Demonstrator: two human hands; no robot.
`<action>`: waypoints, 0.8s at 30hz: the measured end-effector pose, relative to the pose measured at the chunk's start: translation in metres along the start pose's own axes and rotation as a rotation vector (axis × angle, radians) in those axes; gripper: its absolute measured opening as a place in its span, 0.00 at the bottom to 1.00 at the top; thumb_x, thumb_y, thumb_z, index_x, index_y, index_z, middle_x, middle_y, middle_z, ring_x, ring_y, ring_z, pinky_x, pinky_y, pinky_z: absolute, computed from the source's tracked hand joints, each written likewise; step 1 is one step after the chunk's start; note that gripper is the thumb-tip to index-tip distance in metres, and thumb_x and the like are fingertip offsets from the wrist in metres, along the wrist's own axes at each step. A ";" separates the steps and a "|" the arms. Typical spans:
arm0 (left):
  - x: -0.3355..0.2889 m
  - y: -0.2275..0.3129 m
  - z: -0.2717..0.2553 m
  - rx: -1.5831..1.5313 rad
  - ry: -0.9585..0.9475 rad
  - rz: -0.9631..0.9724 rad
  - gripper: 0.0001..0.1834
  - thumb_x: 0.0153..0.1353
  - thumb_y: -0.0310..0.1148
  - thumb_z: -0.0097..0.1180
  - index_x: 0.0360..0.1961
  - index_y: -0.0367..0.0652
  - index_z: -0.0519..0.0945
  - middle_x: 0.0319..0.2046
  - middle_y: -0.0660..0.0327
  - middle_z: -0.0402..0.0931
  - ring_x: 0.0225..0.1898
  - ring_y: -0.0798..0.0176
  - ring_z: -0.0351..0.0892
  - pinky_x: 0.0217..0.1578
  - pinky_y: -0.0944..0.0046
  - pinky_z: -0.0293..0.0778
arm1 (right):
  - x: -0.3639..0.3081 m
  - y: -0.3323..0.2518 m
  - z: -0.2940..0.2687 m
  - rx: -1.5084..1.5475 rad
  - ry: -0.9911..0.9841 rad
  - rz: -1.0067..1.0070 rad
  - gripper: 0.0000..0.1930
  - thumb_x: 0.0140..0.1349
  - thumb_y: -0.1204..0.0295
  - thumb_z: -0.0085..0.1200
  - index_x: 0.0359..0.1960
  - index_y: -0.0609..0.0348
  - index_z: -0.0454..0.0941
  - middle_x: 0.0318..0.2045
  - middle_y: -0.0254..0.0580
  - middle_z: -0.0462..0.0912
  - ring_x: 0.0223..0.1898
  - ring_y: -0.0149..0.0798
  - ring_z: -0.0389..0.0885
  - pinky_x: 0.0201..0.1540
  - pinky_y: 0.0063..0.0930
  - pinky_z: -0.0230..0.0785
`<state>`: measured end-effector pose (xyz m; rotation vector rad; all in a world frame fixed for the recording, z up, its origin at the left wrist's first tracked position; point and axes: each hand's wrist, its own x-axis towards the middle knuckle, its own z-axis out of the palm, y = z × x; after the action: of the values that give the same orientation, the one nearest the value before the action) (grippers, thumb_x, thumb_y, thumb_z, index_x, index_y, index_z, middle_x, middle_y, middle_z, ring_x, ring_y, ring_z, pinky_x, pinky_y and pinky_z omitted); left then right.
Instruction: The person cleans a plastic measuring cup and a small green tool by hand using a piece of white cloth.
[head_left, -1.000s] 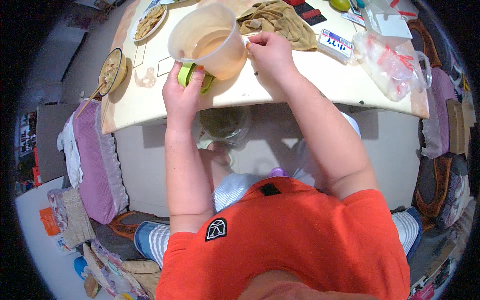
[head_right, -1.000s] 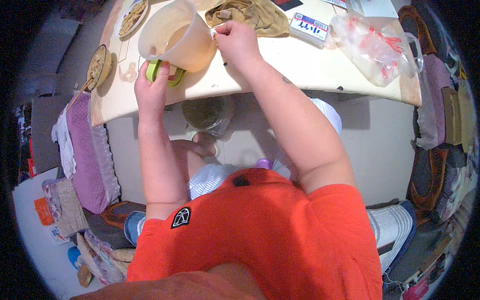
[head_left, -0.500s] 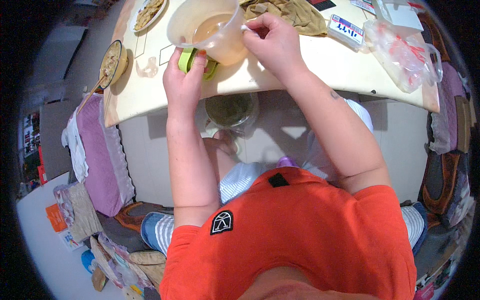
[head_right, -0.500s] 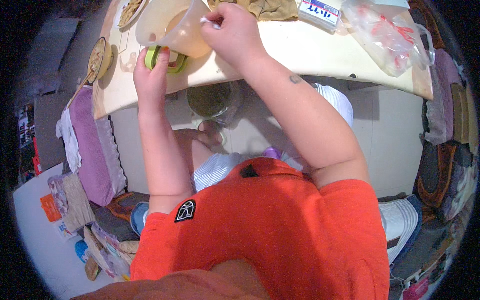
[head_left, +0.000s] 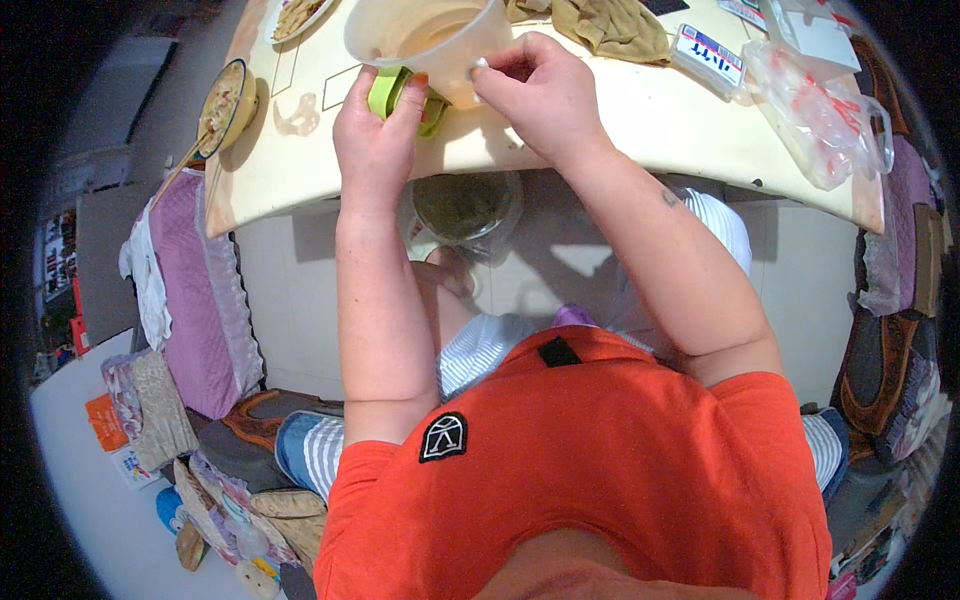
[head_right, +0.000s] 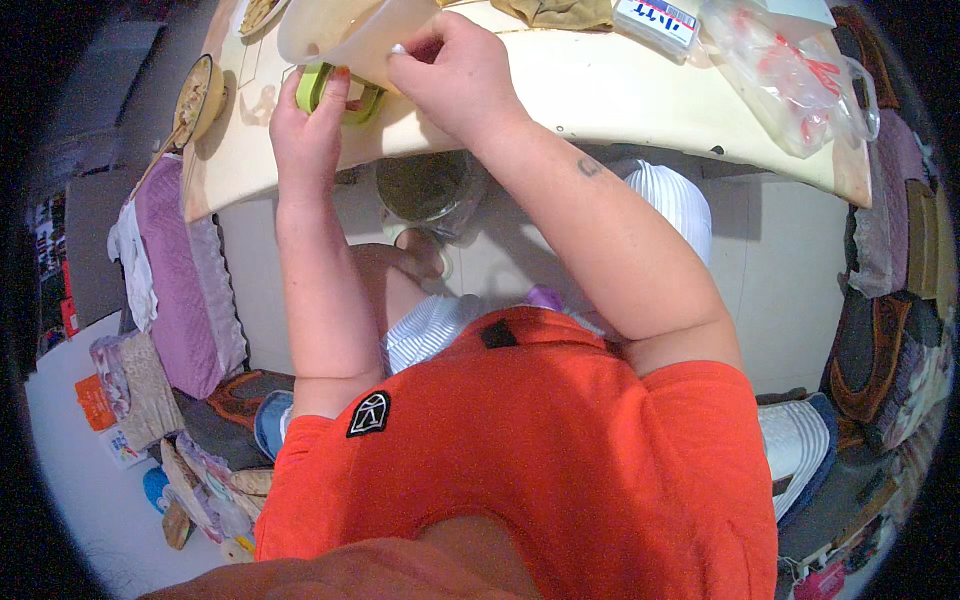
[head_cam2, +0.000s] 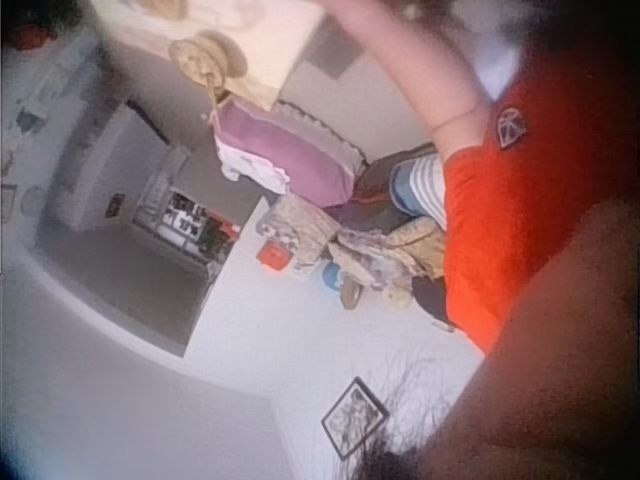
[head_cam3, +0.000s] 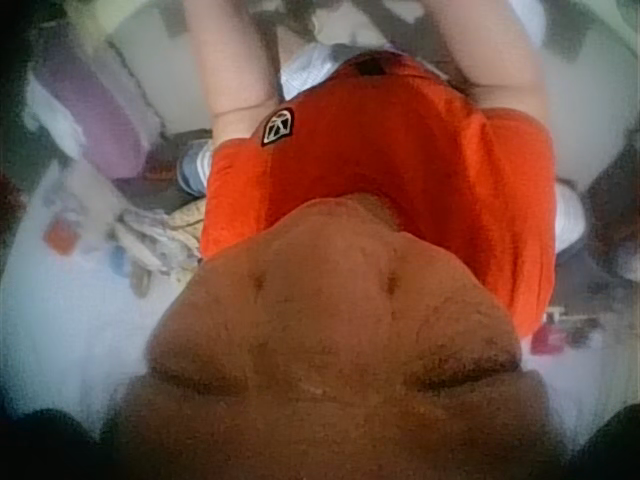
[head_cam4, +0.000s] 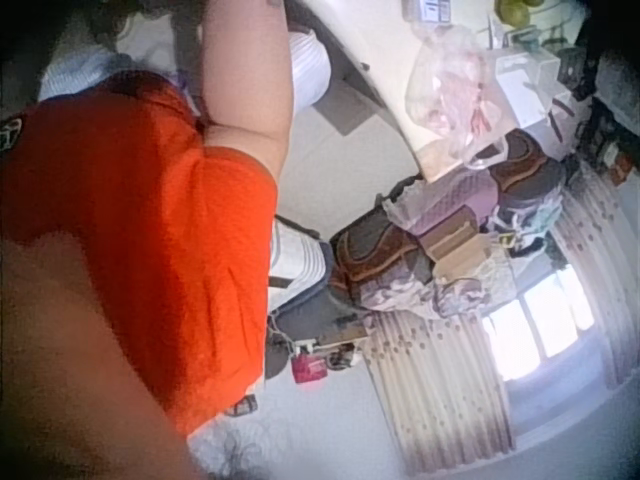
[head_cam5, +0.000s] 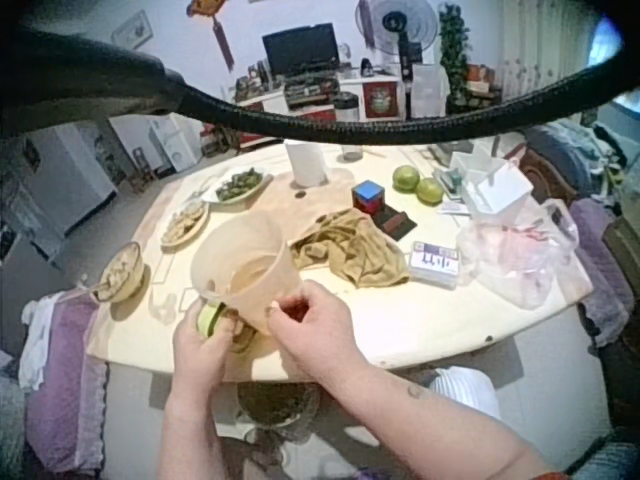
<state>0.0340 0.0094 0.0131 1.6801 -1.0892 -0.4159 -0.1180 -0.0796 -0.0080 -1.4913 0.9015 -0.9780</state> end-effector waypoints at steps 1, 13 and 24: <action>0.000 0.000 0.000 0.012 -0.005 0.011 0.20 0.65 0.39 0.63 0.51 0.35 0.78 0.39 0.61 0.82 0.36 0.68 0.81 0.39 0.67 0.79 | -0.001 -0.002 0.000 0.061 -0.018 -0.019 0.12 0.55 0.68 0.66 0.33 0.65 0.81 0.30 0.40 0.85 0.31 0.29 0.81 0.39 0.23 0.76; 0.003 0.000 0.003 0.059 0.041 -0.042 0.20 0.63 0.38 0.64 0.51 0.38 0.79 0.38 0.60 0.84 0.37 0.68 0.81 0.41 0.66 0.77 | 0.012 0.003 -0.014 0.274 -0.109 0.202 0.11 0.60 0.69 0.67 0.35 0.64 0.81 0.31 0.38 0.84 0.30 0.28 0.80 0.35 0.22 0.75; 0.003 -0.003 0.001 0.093 0.055 -0.008 0.22 0.62 0.39 0.65 0.53 0.38 0.79 0.39 0.58 0.84 0.38 0.67 0.82 0.42 0.66 0.77 | 0.015 0.009 -0.010 0.285 -0.138 0.259 0.12 0.60 0.68 0.68 0.36 0.65 0.82 0.32 0.39 0.84 0.30 0.29 0.80 0.36 0.23 0.75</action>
<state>0.0359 0.0061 0.0109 1.7677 -1.0759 -0.3259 -0.1221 -0.0979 -0.0147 -1.1534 0.7961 -0.7669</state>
